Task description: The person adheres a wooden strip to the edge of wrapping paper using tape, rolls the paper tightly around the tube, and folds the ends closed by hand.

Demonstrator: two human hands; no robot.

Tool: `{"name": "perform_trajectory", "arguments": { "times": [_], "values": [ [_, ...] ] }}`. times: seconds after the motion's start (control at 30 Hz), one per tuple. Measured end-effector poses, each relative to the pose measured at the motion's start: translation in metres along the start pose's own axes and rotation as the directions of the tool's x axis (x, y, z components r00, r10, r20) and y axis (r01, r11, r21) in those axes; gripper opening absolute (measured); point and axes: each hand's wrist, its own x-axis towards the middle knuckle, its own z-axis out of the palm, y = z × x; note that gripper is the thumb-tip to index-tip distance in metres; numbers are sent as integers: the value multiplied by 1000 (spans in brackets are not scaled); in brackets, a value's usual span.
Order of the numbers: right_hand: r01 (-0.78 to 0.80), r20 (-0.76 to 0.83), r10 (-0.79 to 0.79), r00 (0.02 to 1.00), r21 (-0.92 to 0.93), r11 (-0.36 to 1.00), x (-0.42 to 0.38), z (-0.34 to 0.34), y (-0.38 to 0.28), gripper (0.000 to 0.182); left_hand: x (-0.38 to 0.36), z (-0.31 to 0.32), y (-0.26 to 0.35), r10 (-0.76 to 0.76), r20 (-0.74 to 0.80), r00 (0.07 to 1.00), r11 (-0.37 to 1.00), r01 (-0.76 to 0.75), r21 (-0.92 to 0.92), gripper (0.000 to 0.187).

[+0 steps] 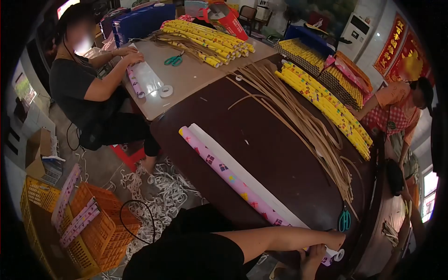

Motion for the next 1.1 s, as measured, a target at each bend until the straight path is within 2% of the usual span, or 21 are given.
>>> {"name": "perform_trajectory", "arguments": {
  "times": [0.03, 0.1, 0.13, 0.23, 0.27, 0.33, 0.4, 0.47, 0.53, 0.6, 0.67, 0.7, 0.77, 0.8, 0.87, 1.0, 1.1],
  "values": [
    [-4, -5, 4, 1000, 1, 1000, -1, 4, 3, 55, -1, -2, 2, -6, -3, 1000, 1000, 6, 6, 13],
    [-12, -21, 12, 1000, 2, 1000, 1, 9, 8, 55, -5, -10, 14, -29, -162, 986, 929, -34, -370, 13],
    [-15, -31, 15, 999, 3, 1000, 4, 11, 10, 54, -8, -15, 21, -31, -164, 986, 933, -30, -360, 13],
    [-31, -55, 31, 998, 8, 999, 10, 19, 19, 54, -25, -20, 47, 198, -479, 855, 955, -278, -101, 14],
    [-38, -57, 39, 998, 9, 999, 11, 22, 22, 53, -42, -32, 59, 308, -335, 890, 951, -281, 129, 18],
    [-55, -61, 55, 997, 13, 998, 11, 27, 28, 53, -81, -61, 69, 462, -55, 885, 884, -453, 118, 18],
    [-72, -73, 74, 995, 18, 997, 14, 31, 32, 52, -138, -88, 68, 461, 57, 885, 830, -453, 325, 22],
    [-89, -82, 91, 993, 24, 996, 15, 35, 34, 52, -204, -108, 49, 521, -49, 852, 777, -450, 441, 22],
    [-107, -92, 109, 990, 29, 994, 19, 39, 35, 52, -262, -148, 48, 419, -50, 907, 748, -313, 585, 20],
    [-124, -99, 126, 987, 33, 992, 25, 44, 34, 51, -313, -180, 41, 315, -76, 946, 660, -161, 734, 25],
    [-136, -104, 139, 985, 36, 990, 32, 48, 31, 51, -358, -197, 34, 150, -131, 980, 619, 10, 786, 31],
    [-141, -104, 144, 984, 36, 989, 36, 50, 29, 50, -377, -201, 32, 145, -134, 980, 617, 17, 787, 31],
    [-142, -99, 144, 985, 26, 989, 46, 50, 27, 50, -408, -204, 31, 42, -234, 971, 553, 173, 815, 38],
    [-140, -90, 141, 986, 18, 990, 50, 49, 26, 50, -420, -206, 35, 38, -249, 968, 557, 186, 809, 38],
    [-135, -76, 134, 988, 2, 991, 59, 49, 23, 49, -438, -215, 42, 13, -264, 964, 426, 234, 874, 39],
    [-136, -52, 134, 990, -29, 990, 73, 46, 17, 48, -457, -222, 38, -15, -309, 951, 406, 288, 867, 41],
    [-149, -31, 148, 989, -55, 987, 78, 44, 14, 47, -457, -221, 30, -6, -283, 959, 432, 257, 864, 41]
  ]
}}
